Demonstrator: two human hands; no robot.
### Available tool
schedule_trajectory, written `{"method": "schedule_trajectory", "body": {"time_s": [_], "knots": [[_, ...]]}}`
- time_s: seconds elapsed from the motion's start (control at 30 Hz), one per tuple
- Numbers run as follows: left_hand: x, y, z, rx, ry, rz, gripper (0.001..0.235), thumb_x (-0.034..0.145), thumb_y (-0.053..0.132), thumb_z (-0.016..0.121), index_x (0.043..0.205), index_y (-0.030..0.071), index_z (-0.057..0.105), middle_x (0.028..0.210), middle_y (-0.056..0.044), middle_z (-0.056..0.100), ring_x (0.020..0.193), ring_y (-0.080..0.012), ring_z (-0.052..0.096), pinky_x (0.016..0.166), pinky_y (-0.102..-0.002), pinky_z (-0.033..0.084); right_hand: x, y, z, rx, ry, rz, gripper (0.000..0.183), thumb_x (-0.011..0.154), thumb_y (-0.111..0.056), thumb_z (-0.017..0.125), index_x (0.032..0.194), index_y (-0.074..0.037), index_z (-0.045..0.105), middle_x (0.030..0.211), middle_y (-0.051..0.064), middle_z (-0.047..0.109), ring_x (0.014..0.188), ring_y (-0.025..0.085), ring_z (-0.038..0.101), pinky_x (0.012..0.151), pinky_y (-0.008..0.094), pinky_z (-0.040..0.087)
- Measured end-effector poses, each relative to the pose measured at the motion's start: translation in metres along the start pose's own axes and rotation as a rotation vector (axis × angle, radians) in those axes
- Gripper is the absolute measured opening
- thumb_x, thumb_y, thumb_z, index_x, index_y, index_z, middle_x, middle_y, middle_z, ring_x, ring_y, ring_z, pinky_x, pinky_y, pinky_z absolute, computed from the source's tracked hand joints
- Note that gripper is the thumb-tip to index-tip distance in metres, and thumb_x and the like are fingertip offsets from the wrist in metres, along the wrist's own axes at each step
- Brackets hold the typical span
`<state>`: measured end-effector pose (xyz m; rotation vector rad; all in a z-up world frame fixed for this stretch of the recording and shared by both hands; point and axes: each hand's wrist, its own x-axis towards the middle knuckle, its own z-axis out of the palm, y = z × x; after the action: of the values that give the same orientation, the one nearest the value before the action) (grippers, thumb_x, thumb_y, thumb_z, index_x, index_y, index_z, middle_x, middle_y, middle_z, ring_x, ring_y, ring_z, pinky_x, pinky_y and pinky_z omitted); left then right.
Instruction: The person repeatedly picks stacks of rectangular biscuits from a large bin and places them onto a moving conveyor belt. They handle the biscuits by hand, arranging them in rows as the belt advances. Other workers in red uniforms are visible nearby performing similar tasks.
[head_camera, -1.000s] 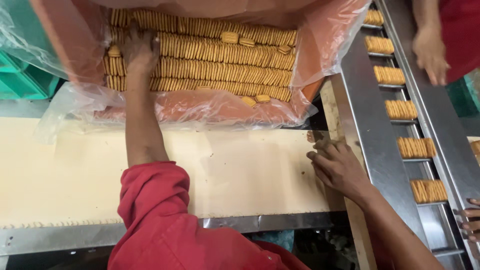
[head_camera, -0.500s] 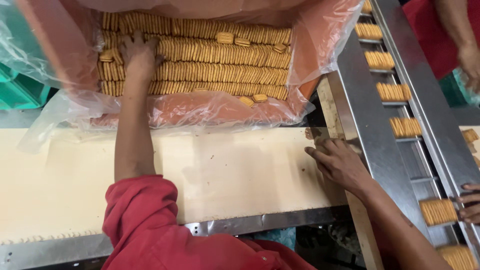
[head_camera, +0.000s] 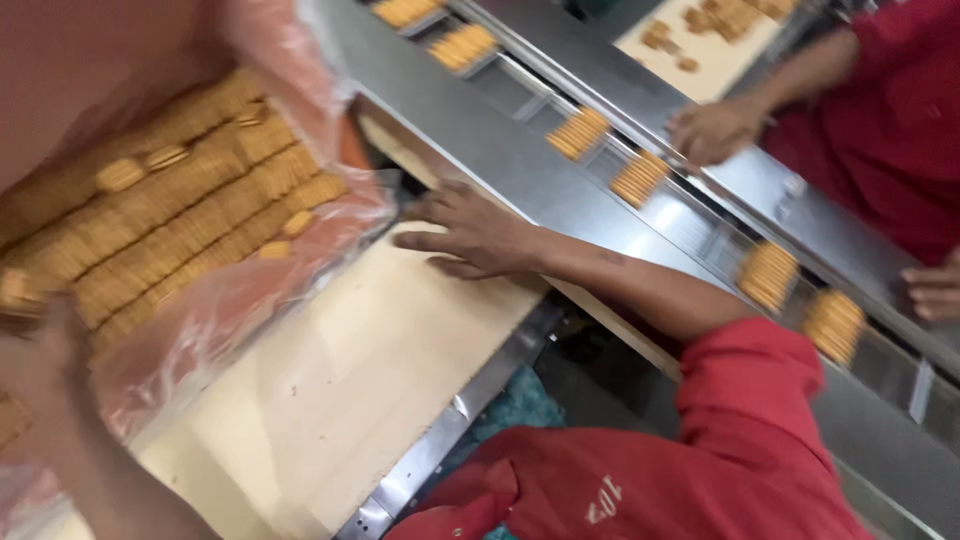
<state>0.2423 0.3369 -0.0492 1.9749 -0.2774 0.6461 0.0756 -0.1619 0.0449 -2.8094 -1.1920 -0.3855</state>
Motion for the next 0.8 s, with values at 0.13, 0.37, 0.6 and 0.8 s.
{"method": "schedule_trajectory", "body": {"time_s": [0.13,0.37,0.6,0.8], "knots": [[-0.088,0.114,0.118,-0.336,-0.261,0.361,0.026,0.102,0.013,0.060,0.127,0.007,0.058,0.123,-0.009,0.059,0.119,-0.0217,0.054,0.102,-0.034,0.046,0.006,-0.038,-0.030,0.400,0.315,-0.091,0.065,0.107,-0.050,0.057,0.161,-0.022,0.035,0.162,0.016,0.029,0.155,0.035,0.025,0.126,0.058,0.021],[-0.145,0.314,0.274,-1.219,-0.250,0.211,0.078,0.098,0.047,0.054,0.162,0.008,0.029,0.169,-0.006,0.026,0.154,-0.0258,0.029,0.130,-0.042,0.026,-0.035,-0.035,-0.041,0.546,0.572,0.227,0.050,0.106,-0.048,0.051,0.148,-0.022,0.053,0.166,0.012,0.032,0.161,0.032,0.019,0.135,0.058,0.016],[-0.131,0.332,0.331,-0.995,-0.289,0.297,0.078,0.108,0.058,0.039,0.168,0.015,0.014,0.178,-0.009,0.006,0.167,-0.0284,0.008,0.139,-0.047,0.010,-0.114,0.128,-0.002,0.374,0.569,0.443,0.051,0.089,-0.036,0.074,0.131,-0.011,0.060,0.131,0.012,0.056,0.127,0.031,0.054,0.113,0.048,0.042],[-0.085,0.174,0.259,-0.110,-0.354,0.322,0.029,0.098,0.037,0.064,0.108,0.011,0.071,0.132,-0.009,0.066,0.125,-0.0280,0.059,0.104,-0.043,0.046,-0.134,0.236,0.041,-0.086,0.288,0.466,0.045,0.088,-0.045,0.072,0.123,-0.017,0.075,0.129,0.016,0.062,0.120,0.037,0.055,0.102,0.051,0.041]]}}
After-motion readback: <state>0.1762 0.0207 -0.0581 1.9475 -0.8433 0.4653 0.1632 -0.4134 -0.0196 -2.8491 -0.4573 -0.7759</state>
